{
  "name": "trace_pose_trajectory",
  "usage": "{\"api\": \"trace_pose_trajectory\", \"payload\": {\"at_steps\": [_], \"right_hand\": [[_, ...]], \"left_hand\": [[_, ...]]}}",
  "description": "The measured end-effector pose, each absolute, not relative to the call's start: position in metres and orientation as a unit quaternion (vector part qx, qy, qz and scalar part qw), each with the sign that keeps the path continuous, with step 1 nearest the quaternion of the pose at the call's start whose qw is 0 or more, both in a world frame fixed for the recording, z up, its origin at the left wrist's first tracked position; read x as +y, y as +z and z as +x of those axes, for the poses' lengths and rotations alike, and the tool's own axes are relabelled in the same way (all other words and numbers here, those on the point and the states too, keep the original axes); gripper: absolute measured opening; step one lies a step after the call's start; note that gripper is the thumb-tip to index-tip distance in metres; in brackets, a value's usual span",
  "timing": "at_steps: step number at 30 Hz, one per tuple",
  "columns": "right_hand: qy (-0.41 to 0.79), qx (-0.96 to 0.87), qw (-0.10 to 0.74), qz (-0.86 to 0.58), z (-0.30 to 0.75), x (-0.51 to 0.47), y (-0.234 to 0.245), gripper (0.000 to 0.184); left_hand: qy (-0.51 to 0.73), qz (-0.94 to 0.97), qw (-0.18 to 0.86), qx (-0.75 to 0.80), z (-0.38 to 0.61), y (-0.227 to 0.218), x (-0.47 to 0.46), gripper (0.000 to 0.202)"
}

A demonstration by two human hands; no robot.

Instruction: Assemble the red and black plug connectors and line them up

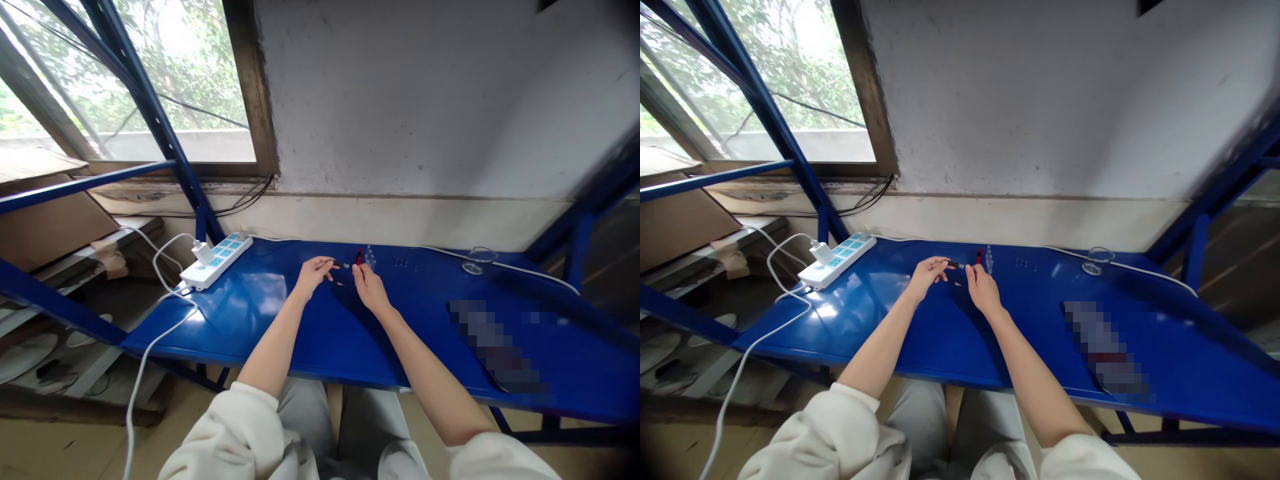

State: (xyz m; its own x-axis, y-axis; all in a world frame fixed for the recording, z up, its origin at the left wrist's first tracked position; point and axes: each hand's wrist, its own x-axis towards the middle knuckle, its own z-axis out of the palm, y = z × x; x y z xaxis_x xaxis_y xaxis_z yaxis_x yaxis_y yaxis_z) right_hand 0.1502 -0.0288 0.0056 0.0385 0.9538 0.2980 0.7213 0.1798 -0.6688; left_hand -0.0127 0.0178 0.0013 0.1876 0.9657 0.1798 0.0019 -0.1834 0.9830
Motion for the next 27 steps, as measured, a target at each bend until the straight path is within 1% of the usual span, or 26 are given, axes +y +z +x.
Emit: {"api": "trace_pose_trajectory", "payload": {"at_steps": [5, 10, 18, 22, 27], "right_hand": [[0.229, -0.658, 0.423, -0.580, 0.146, -0.029, 0.004, 0.047], [0.274, -0.640, 0.472, -0.541, 0.143, -0.030, 0.006, 0.047], [0.239, -0.651, 0.458, -0.556, 0.144, -0.029, 0.005, 0.044], [0.234, -0.655, 0.452, -0.559, 0.142, -0.030, 0.006, 0.044], [0.233, -0.649, 0.466, -0.554, 0.141, -0.029, 0.006, 0.045]], "left_hand": [[0.455, 0.604, 0.546, 0.360, -0.006, 0.003, 0.009, 0.034], [0.447, 0.605, 0.554, 0.357, -0.006, 0.003, 0.009, 0.033], [0.431, 0.627, 0.554, 0.338, -0.003, 0.001, 0.008, 0.026], [0.432, 0.641, 0.537, 0.337, 0.000, -0.001, 0.009, 0.024], [0.433, 0.655, 0.515, 0.343, 0.001, -0.001, 0.007, 0.029]]}}
